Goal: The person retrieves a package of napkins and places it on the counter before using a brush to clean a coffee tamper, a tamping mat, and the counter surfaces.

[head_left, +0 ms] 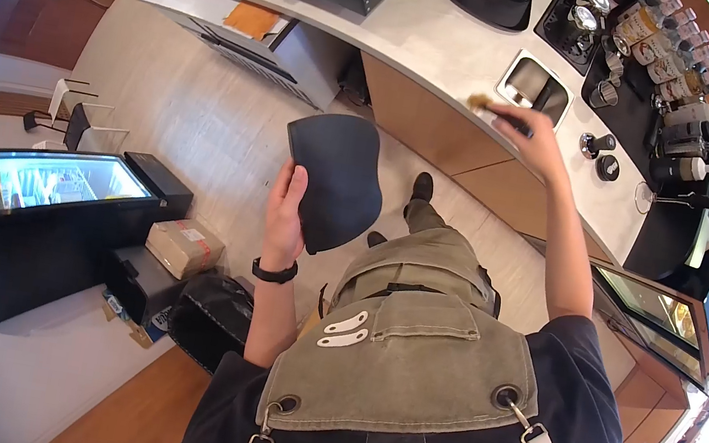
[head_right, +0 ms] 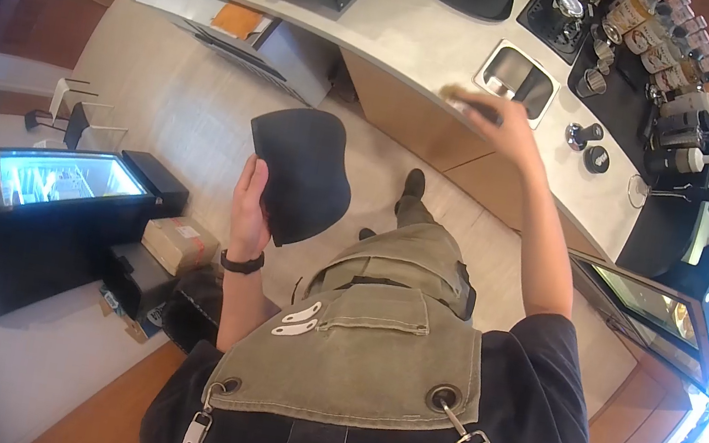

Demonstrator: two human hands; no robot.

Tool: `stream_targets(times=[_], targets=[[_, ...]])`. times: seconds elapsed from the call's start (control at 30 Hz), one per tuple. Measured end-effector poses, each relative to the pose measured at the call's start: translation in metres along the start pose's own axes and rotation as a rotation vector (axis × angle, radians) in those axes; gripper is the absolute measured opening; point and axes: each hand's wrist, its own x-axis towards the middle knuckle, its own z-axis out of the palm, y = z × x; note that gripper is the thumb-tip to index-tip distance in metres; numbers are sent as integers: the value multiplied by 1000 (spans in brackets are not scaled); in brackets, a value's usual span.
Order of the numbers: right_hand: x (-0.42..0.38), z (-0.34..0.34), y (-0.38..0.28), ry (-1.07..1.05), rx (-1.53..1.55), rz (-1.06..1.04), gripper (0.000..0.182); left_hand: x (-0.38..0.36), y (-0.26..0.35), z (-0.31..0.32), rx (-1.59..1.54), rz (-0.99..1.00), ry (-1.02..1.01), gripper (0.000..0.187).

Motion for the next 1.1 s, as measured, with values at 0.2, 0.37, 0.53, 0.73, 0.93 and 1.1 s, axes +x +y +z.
stream_targets(times=[0.2,0.37,0.53,0.73,0.93,1.1], targets=[[126,-6,75,433,-100,262,40,52,-7,27,31,-4,136,50],[144,26,-25,-703,59,-8,37,95,-4,51,80,2,219,62],[269,21,26,68,153,54,37,115,-7,62,124,12,309,65],[237,89,11,-418,60,-305,41,126,-4,83,202,8,358,55],[295,64,21,-147,179,-102,29,140,0,83,226,14,291,49],[236,131,41,-211,-79,-474,19,156,0,71,266,32,226,48]])
